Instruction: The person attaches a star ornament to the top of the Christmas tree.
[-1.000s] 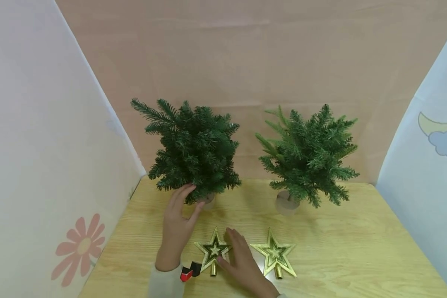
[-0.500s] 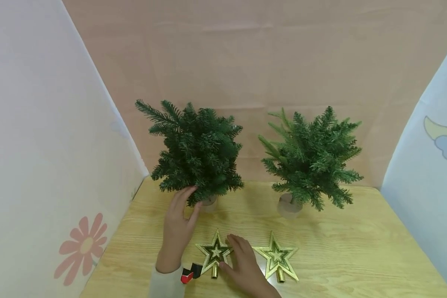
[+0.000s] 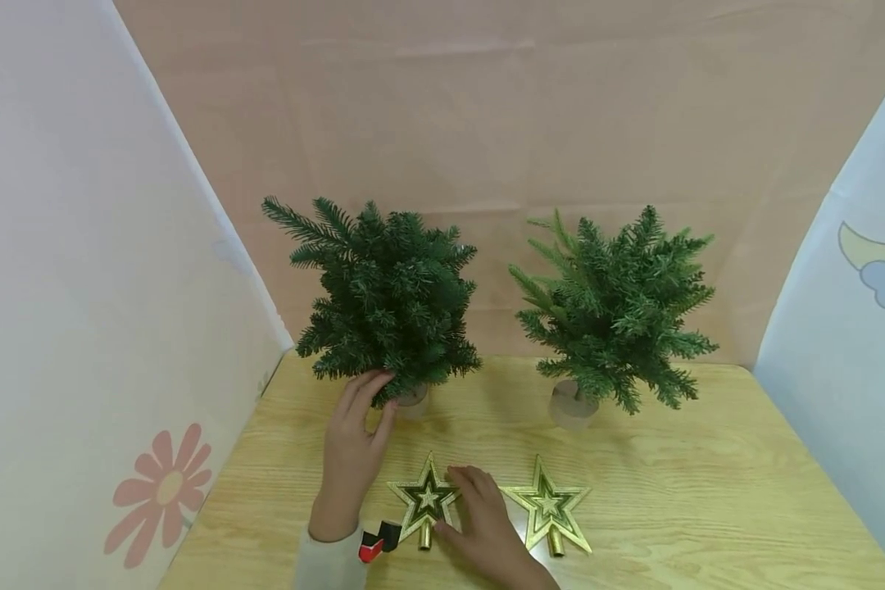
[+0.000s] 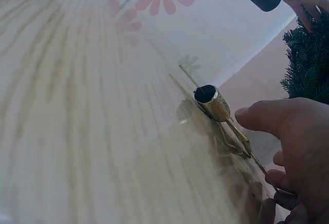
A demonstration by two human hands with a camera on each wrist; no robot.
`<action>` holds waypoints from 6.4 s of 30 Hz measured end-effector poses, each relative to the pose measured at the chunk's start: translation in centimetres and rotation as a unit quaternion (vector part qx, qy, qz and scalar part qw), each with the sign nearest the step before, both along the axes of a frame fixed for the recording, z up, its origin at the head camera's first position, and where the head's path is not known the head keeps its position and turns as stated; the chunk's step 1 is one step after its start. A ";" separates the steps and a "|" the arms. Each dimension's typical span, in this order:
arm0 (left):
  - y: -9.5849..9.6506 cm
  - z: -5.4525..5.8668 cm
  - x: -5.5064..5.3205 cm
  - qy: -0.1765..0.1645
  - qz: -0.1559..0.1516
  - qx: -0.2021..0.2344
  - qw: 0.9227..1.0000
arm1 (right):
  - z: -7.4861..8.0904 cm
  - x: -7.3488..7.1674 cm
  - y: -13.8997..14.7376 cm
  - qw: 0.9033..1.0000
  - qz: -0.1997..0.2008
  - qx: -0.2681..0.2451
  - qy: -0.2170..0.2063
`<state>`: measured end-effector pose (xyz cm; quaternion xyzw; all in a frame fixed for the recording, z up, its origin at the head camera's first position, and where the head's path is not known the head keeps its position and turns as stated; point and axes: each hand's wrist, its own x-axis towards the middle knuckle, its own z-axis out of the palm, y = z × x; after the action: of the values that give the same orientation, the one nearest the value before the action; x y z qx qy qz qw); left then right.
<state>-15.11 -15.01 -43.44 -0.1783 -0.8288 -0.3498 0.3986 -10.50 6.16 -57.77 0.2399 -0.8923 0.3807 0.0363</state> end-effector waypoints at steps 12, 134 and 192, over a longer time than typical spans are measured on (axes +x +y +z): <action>0.0 -0.2 -0.1 0.007 -0.004 0.002 1.000 | -0.5 -0.2 0.1 1.000 0.004 0.014 0.026; 1.2 0.2 0.4 0.017 0.012 -0.006 1.000 | 1.7 -1.3 1.7 0.888 -0.062 -0.339 -0.303; 0.7 0.2 0.5 0.007 0.008 -0.013 1.000 | 1.9 -1.1 1.1 0.841 -0.064 -0.441 -0.306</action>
<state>-14.58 -14.34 -43.22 -0.1791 -0.8320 -0.3341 0.4051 -11.56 7.26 -55.92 0.0127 -0.6091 0.7850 -0.1124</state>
